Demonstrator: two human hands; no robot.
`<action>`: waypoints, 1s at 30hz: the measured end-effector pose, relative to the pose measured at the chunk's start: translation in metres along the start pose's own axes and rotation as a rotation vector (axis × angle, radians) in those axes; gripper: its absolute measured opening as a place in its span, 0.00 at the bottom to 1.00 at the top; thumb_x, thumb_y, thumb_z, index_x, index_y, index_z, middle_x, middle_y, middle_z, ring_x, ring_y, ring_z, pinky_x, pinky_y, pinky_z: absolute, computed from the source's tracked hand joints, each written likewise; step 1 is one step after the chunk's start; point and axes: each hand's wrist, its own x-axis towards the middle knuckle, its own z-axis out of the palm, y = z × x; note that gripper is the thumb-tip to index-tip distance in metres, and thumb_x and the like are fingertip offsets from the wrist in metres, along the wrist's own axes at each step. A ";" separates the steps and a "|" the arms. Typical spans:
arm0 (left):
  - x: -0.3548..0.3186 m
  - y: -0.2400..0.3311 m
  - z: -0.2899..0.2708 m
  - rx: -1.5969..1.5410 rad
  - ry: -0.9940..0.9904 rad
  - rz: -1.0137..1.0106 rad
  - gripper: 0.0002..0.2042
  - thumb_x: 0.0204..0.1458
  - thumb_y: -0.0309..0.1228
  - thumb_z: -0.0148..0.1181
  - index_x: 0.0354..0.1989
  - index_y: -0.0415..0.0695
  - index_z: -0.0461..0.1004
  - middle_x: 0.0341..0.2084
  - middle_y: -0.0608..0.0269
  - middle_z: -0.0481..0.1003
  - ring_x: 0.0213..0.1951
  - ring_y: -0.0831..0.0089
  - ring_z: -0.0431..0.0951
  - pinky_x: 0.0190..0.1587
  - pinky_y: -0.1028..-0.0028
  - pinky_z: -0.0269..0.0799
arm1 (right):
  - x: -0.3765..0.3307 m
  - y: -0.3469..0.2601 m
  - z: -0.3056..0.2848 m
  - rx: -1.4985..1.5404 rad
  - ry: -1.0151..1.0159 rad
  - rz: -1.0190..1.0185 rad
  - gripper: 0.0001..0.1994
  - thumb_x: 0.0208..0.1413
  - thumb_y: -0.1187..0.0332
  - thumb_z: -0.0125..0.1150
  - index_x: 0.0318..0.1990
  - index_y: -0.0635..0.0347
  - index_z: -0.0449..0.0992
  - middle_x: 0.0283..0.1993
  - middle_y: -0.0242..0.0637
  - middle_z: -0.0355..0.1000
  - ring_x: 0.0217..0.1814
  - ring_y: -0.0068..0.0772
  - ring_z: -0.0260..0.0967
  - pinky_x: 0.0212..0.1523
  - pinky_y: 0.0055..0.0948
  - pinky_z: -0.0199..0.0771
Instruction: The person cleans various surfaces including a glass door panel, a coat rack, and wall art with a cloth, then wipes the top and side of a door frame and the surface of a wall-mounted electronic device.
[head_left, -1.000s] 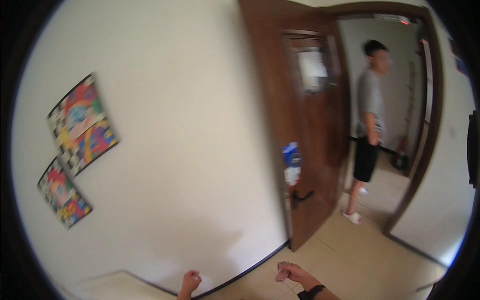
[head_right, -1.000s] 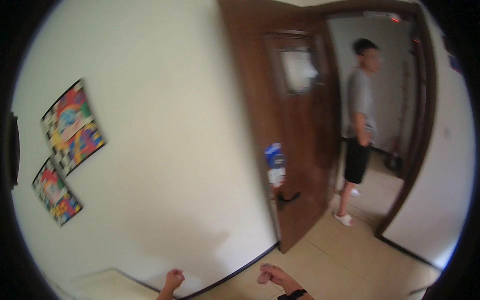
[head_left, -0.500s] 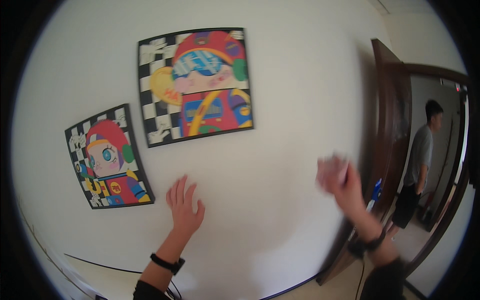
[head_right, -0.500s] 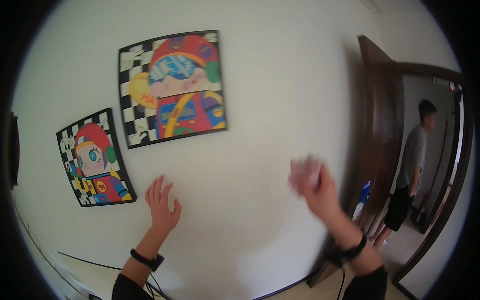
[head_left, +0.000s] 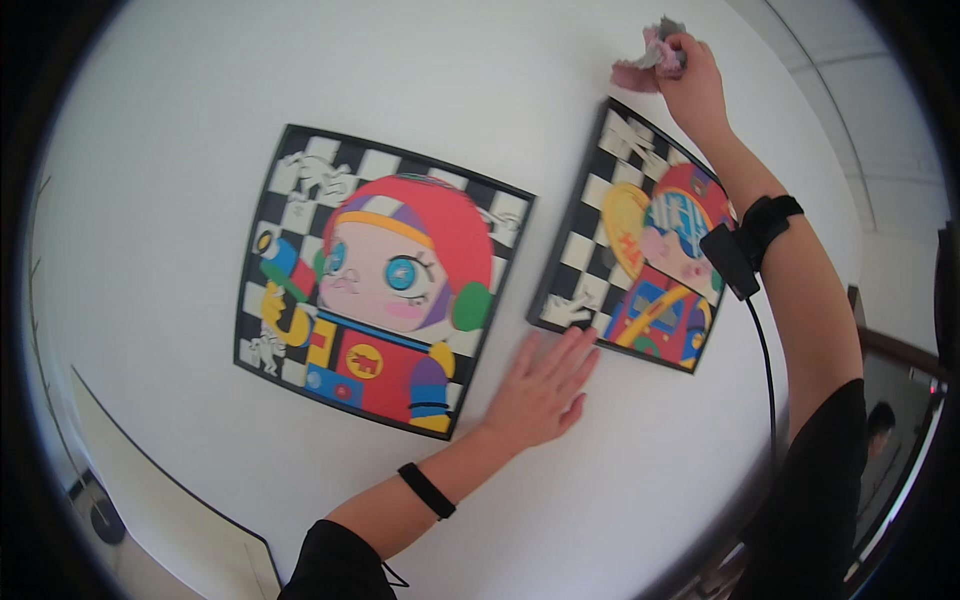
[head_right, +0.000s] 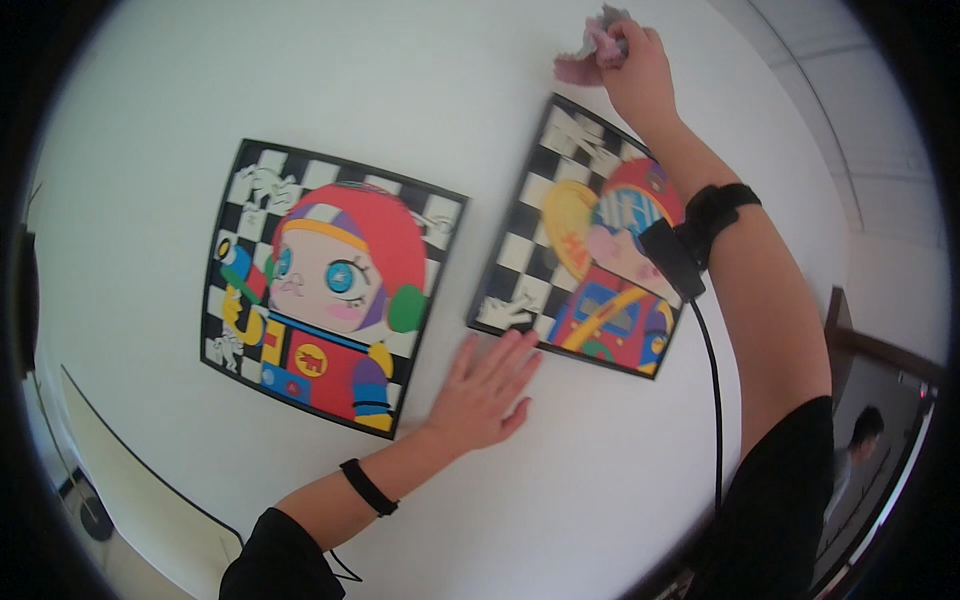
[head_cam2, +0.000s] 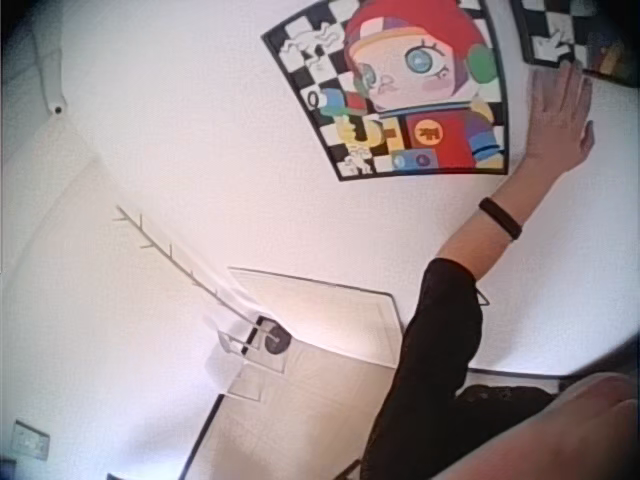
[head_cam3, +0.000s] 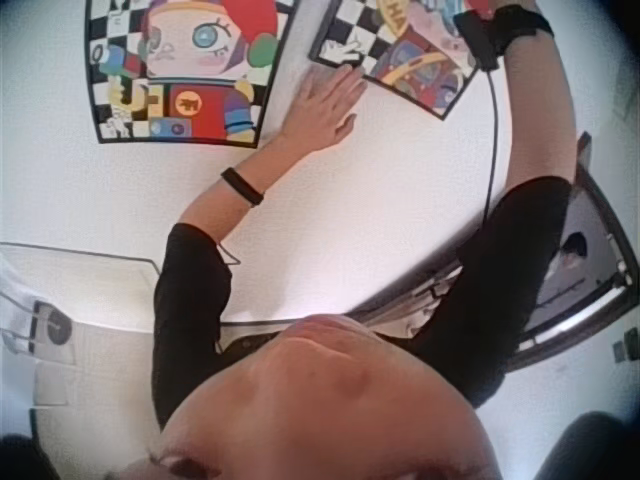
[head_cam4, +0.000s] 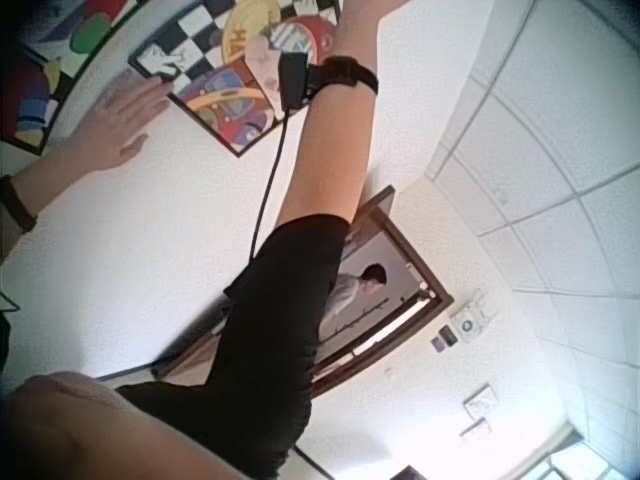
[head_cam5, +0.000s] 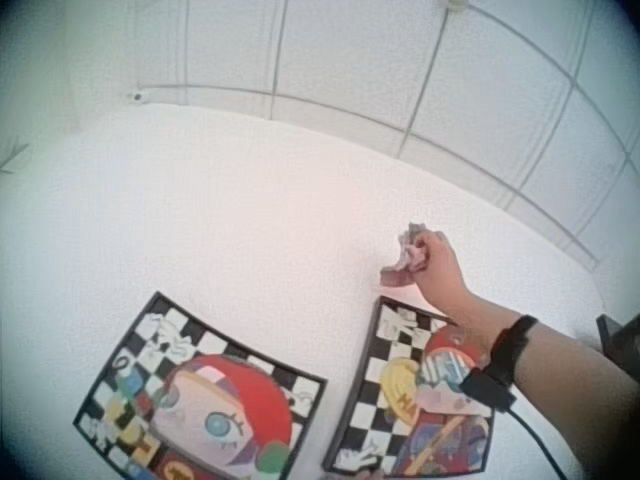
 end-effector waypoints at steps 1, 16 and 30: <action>0.001 -0.002 0.003 0.007 0.005 -0.023 0.27 0.53 0.38 0.54 0.62 0.44 0.65 0.68 0.58 0.57 0.70 0.64 0.55 0.67 0.48 0.47 | -0.005 -0.010 0.013 0.036 -0.067 0.045 0.17 0.45 0.71 0.65 0.45 0.56 0.72 0.44 0.46 0.73 0.48 0.50 0.71 0.48 0.39 0.72; -0.005 -0.002 0.008 0.073 0.015 -0.010 0.27 0.54 0.41 0.53 0.61 0.43 0.65 0.69 0.58 0.56 0.71 0.65 0.52 0.69 0.53 0.43 | -0.024 -0.011 0.033 0.119 -0.468 0.106 0.21 0.55 0.57 0.60 0.51 0.62 0.75 0.43 0.48 0.78 0.44 0.43 0.76 0.48 0.35 0.73; 0.006 0.017 0.007 0.176 0.014 -0.072 0.32 0.52 0.40 0.58 0.65 0.43 0.61 0.66 0.60 0.60 0.68 0.66 0.56 0.59 0.58 0.56 | -0.062 0.050 -0.012 0.124 -0.473 0.176 0.20 0.52 0.54 0.58 0.45 0.60 0.78 0.37 0.50 0.79 0.40 0.50 0.77 0.44 0.42 0.75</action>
